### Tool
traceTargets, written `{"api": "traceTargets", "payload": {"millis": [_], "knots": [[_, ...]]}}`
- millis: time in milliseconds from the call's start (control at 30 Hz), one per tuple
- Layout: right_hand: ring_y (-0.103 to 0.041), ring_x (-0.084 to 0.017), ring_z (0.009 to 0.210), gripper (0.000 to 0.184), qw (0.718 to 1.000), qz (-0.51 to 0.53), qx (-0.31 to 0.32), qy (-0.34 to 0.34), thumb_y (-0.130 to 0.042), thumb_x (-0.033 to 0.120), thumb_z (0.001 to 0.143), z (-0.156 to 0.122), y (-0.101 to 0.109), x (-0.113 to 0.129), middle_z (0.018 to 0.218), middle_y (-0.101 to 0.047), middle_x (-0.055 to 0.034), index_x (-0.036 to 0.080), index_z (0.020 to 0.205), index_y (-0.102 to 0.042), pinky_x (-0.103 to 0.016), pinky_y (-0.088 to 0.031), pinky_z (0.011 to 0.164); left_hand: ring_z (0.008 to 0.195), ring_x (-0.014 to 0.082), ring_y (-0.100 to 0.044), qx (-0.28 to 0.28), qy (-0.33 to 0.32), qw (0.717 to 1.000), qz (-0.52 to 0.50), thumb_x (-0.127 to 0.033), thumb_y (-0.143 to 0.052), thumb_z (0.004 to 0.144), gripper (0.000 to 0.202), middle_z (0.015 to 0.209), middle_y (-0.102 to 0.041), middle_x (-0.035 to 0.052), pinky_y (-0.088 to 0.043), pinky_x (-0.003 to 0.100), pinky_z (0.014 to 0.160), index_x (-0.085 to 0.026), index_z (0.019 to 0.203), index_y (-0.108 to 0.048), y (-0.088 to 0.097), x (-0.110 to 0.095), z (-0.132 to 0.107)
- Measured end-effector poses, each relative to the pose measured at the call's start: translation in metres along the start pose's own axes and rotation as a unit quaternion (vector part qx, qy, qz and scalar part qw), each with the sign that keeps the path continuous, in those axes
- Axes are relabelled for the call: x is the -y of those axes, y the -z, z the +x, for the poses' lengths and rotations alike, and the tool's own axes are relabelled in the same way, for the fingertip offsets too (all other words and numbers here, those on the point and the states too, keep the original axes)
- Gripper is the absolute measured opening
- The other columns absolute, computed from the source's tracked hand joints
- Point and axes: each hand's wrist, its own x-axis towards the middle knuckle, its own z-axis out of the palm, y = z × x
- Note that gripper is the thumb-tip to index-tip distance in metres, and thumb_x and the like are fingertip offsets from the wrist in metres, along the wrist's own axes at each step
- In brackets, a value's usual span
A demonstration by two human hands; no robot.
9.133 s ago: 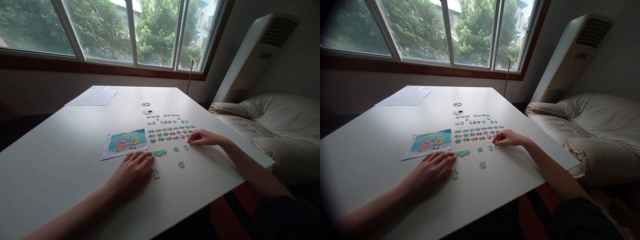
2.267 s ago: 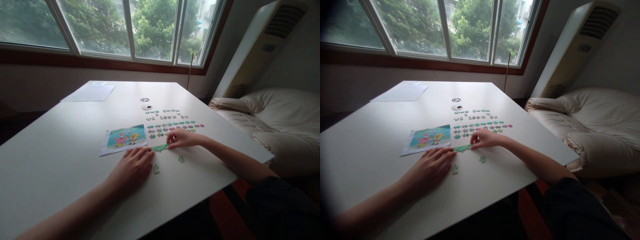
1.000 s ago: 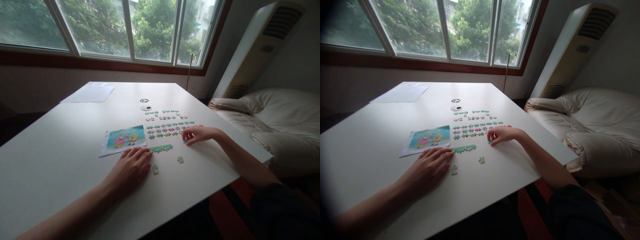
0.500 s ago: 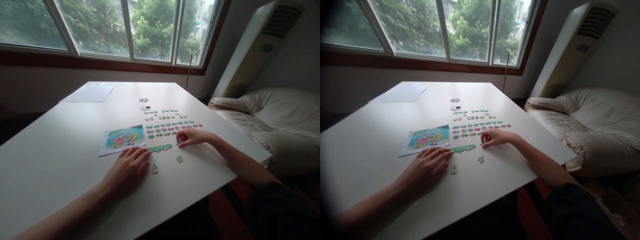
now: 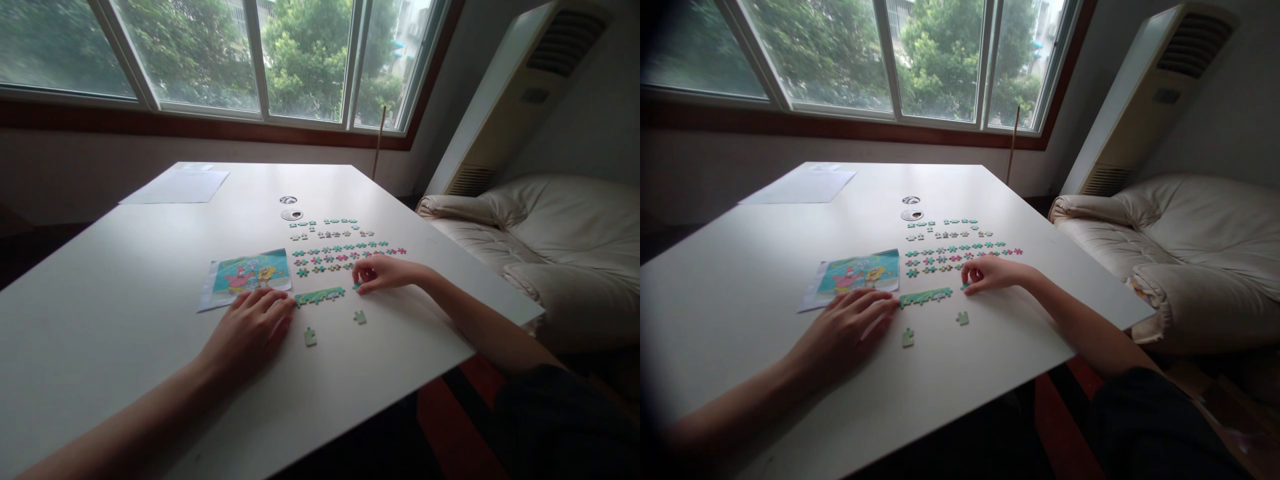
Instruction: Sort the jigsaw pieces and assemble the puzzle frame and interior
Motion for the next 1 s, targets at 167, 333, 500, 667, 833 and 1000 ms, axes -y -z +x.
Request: {"api": "traceTargets", "payload": {"millis": [167,333,500,667,833,1000], "knots": [[-0.045,-0.008,0.059,0.030,1.000,-0.003,-0.004,0.000,-0.063,0.041,0.075,-0.0002,-0.0002,0.0008,0.065,-0.051,0.0031,0.016,0.091,-0.059,-0.020,-0.035,0.054,0.104,0.0265,-0.051,-0.003,0.004,1.000,0.001,-0.025,-0.041,0.090,0.028,0.112,-0.061,0.0088,-0.040,0.043,0.087,-0.018,0.113,-0.056,0.0001,-0.0013,0.0001],[-0.046,-0.008,0.059,0.028,1.000,-0.004,-0.008,0.006,-0.063,0.040,0.075,0.0001,-0.0004,0.0008,0.065,-0.050,0.0033,0.016,0.090,-0.059,-0.019,-0.035,0.054,0.102,0.0254,-0.052,0.002,0.006,1.000,-0.010,-0.024,-0.039,0.091,0.025,0.109,-0.062,0.0079,-0.040,0.041,0.086,-0.018,0.106,-0.059,0.0018,-0.0028,0.0010],[-0.046,-0.009,0.060,0.029,1.000,0.000,-0.006,0.006,-0.063,0.041,0.075,-0.0002,-0.0005,0.0006,0.066,-0.051,0.0027,0.017,0.090,-0.059,-0.020,-0.035,0.054,0.101,0.0251,-0.053,-0.004,0.001,1.000,-0.016,-0.025,-0.039,0.091,0.025,0.108,-0.062,0.0079,-0.041,0.041,0.085,-0.018,0.105,-0.059,0.0016,-0.0026,0.0020],[-0.046,-0.009,0.060,0.029,1.000,0.002,-0.005,-0.001,-0.063,0.041,0.074,-0.0004,0.0003,0.0014,0.066,-0.051,0.0026,0.017,0.090,-0.059,-0.020,-0.034,0.054,0.101,0.0254,-0.052,-0.005,-0.003,1.000,-0.015,-0.025,-0.040,0.091,0.025,0.109,-0.062,0.0080,-0.040,0.041,0.086,-0.018,0.106,-0.058,-0.0003,-0.0012,0.0014],[-0.046,-0.009,0.060,0.029,1.000,0.003,0.001,-0.001,-0.063,0.041,0.074,-0.0003,0.0015,0.0028,0.066,-0.051,0.0027,0.017,0.090,-0.060,-0.020,-0.034,0.055,0.101,0.0252,-0.051,0.003,-0.002,1.000,-0.019,-0.025,-0.039,0.091,0.025,0.108,-0.062,0.0075,-0.040,0.042,0.086,-0.019,0.106,-0.058,-0.0003,-0.0014,0.0014],[-0.046,-0.008,0.059,0.029,1.000,0.012,-0.002,0.006,-0.063,0.041,0.074,-0.0012,0.0018,0.0006,0.065,-0.051,0.0031,0.017,0.090,-0.060,-0.020,-0.035,0.054,0.100,0.0247,-0.052,-0.003,-0.003,1.000,-0.020,-0.024,-0.039,0.091,0.025,0.107,-0.062,0.0078,-0.040,0.041,0.085,-0.018,0.106,-0.058,-0.0001,-0.0013,0.0010]]}}
